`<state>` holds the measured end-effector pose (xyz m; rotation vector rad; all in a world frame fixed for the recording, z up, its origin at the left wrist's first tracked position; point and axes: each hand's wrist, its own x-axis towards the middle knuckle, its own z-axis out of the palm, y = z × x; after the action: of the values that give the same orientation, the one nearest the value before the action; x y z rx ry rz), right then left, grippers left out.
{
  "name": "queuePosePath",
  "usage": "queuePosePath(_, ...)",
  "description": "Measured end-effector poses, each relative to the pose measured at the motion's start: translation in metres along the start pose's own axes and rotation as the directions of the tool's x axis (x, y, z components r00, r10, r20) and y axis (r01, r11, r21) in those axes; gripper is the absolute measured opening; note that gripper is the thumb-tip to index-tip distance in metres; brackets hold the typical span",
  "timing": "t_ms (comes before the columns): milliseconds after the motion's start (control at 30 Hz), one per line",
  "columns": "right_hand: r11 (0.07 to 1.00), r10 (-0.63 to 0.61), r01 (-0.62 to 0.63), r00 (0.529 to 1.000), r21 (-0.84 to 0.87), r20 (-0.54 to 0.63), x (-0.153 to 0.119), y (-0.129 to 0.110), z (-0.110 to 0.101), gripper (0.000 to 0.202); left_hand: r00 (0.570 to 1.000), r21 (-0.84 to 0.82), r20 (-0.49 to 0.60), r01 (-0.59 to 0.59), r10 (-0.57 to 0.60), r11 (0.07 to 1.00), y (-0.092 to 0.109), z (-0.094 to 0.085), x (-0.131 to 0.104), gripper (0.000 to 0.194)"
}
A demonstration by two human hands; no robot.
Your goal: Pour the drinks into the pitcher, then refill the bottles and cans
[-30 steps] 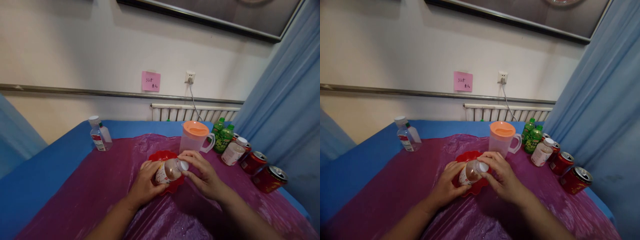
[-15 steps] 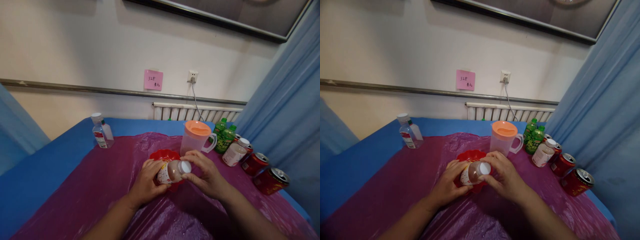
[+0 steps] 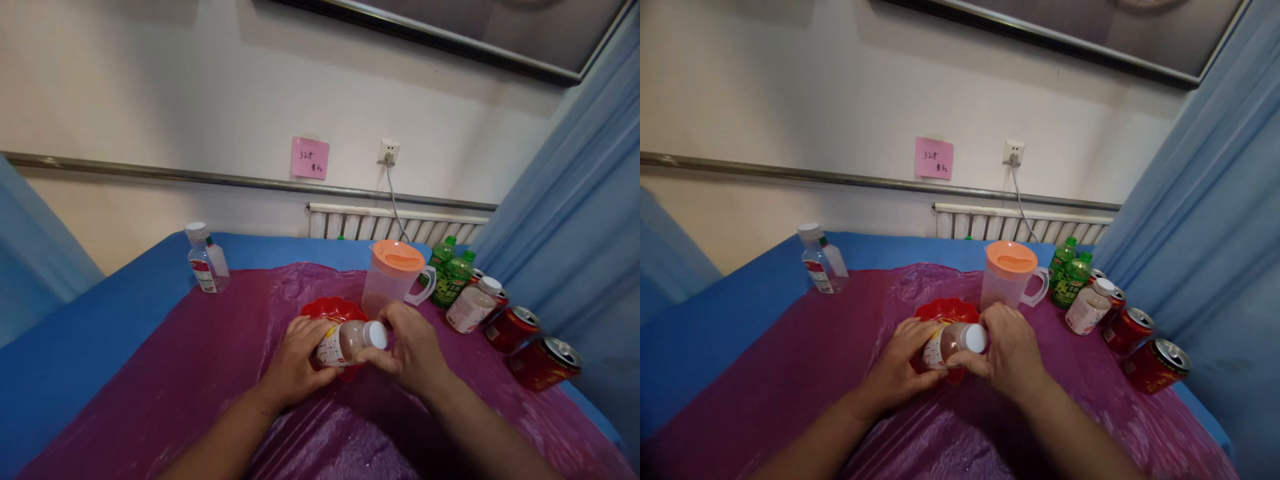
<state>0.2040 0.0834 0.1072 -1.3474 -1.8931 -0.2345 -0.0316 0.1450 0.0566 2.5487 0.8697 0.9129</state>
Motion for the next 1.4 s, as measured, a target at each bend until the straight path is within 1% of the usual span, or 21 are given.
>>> queuePosePath(67, 0.999, -0.002, 0.001, 1.000, 0.043, 0.012, -0.001, -0.001, 0.002, 0.072, 1.000, -0.011, -0.001, 0.002, -0.002, 1.000, 0.000, 0.000, 0.000, 0.059)
queuePosePath(133, 0.987, -0.050, 0.046, 0.999, 0.154, 0.021, -0.003, -0.002, 0.001, 0.079, 1.000, -0.026, -0.012, 0.014, -0.015, 1.000, 0.000, -0.001, 0.000, 0.059)
queuePosePath(167, 0.975, -0.082, 0.075, 0.996, 0.210, 0.027, -0.004, -0.002, -0.002, 0.079, 1.000, -0.033, -0.020, 0.021, -0.022, 0.999, -0.001, -0.001, 0.000, 0.058)
queuePosePath(200, 0.962, -0.113, 0.099, 0.993, 0.255, 0.042, -0.005, -0.003, -0.005, 0.074, 0.999, -0.037, -0.028, 0.027, -0.028, 0.999, -0.001, -0.001, 0.000, 0.058)
queuePosePath(267, 0.941, -0.165, 0.128, 0.981, 0.312, 0.097, -0.007, -0.003, -0.011, 0.055, 0.999, -0.041, -0.040, 0.030, -0.031, 0.999, -0.002, 0.000, -0.001, 0.058)
queuePosePath(300, 0.934, -0.183, 0.135, 0.976, 0.330, 0.116, -0.008, -0.003, -0.014, 0.048, 0.999, -0.041, -0.040, 0.028, -0.029, 0.999, -0.003, 0.000, -0.001, 0.059)
queuePosePath(333, 0.929, -0.198, 0.145, 0.972, 0.341, 0.125, -0.008, -0.002, -0.015, 0.046, 0.999, -0.040, -0.038, 0.025, -0.026, 0.999, -0.003, 0.001, -0.001, 0.060)
queuePosePath(400, 0.925, -0.217, 0.166, 0.970, 0.341, 0.115, -0.008, -0.001, -0.017, 0.045, 0.999, -0.036, -0.032, 0.019, -0.020, 0.999, -0.003, 0.001, -0.002, 0.061)
queuePosePath(567, 0.945, -0.181, 0.172, 0.984, 0.279, 0.006, -0.007, 0.005, -0.008, 0.035, 1.000, -0.037, -0.008, 0.002, -0.002, 0.999, -0.001, 0.000, -0.001, 0.059)
queuePosePath(633, 0.948, -0.151, 0.158, 0.987, 0.277, -0.048, -0.007, 0.006, -0.002, 0.039, 1.000, -0.034, 0.001, -0.002, 0.002, 0.999, 0.000, -0.001, -0.001, 0.059)
queuePosePath(700, 0.959, -0.100, 0.118, 0.992, 0.257, -0.082, -0.006, 0.006, 0.003, 0.047, 1.000, -0.027, 0.005, -0.005, 0.005, 1.000, 0.000, -0.001, -0.001, 0.059)
queuePosePath(800, 0.975, -0.046, 0.060, 0.996, 0.215, -0.070, -0.007, 0.003, 0.004, 0.061, 1.000, -0.031, 0.006, -0.009, 0.009, 0.999, 0.000, -0.001, 0.000, 0.060)
queuePosePath(867, 0.971, -0.052, 0.059, 0.998, 0.231, -0.034, -0.008, -0.001, 0.000, 0.068, 1.000, -0.039, -0.002, -0.008, 0.008, 0.999, -0.001, -0.001, 0.000, 0.059)
queuePosePath(933, 0.957, -0.089, 0.083, 0.996, 0.278, 0.010, -0.010, -0.004, -0.006, 0.065, 1.000, -0.045, -0.030, -0.002, 0.001, 0.999, -0.002, -0.001, 0.000, 0.059)
queuePosePath(1000, 0.938, -0.149, 0.122, 0.987, 0.325, 0.061, -0.012, -0.005, -0.010, 0.054, 0.998, -0.047, -0.060, 0.004, -0.007, 0.999, -0.003, 0.000, -0.001, 0.061)
queuePosePath(1033, 0.930, -0.175, 0.143, 0.983, 0.339, 0.064, -0.012, -0.005, -0.010, 0.050, 0.998, -0.047, -0.069, 0.006, -0.010, 0.999, -0.004, 0.001, -0.001, 0.062)
queuePosePath(1100, 0.928, -0.183, 0.165, 0.983, 0.333, 0.023, -0.013, -0.002, -0.006, 0.044, 0.998, -0.044, -0.069, 0.005, -0.008, 0.999, -0.005, 0.001, -0.002, 0.063)
queuePosePath(1133, 0.938, -0.158, 0.154, 0.987, 0.309, -0.013, -0.013, -0.001, -0.003, 0.041, 0.998, -0.042, -0.063, 0.001, -0.004, 0.999, -0.006, 0.002, -0.002, 0.063)
queuePosePath(1200, 0.964, -0.079, 0.095, 0.994, 0.247, -0.073, -0.013, 0.000, 0.002, 0.038, 0.999, -0.036, -0.046, -0.011, 0.009, 0.999, -0.006, 0.003, -0.002, 0.061)
queuePosePath(1267, 0.974, -0.035, 0.051, 0.997, 0.222, -0.076, -0.012, -0.002, 0.006, 0.043, 0.999, -0.034, -0.041, -0.018, 0.017, 0.999, -0.007, 0.003, -0.002, 0.060)
queuePosePath(1400, 0.950, -0.079, 0.084, 0.996, 0.302, -0.030, -0.013, -0.007, 0.006, 0.061, 0.997, -0.049, -0.075, 0.007, -0.011, 0.999, -0.009, 0.003, -0.003, 0.062)
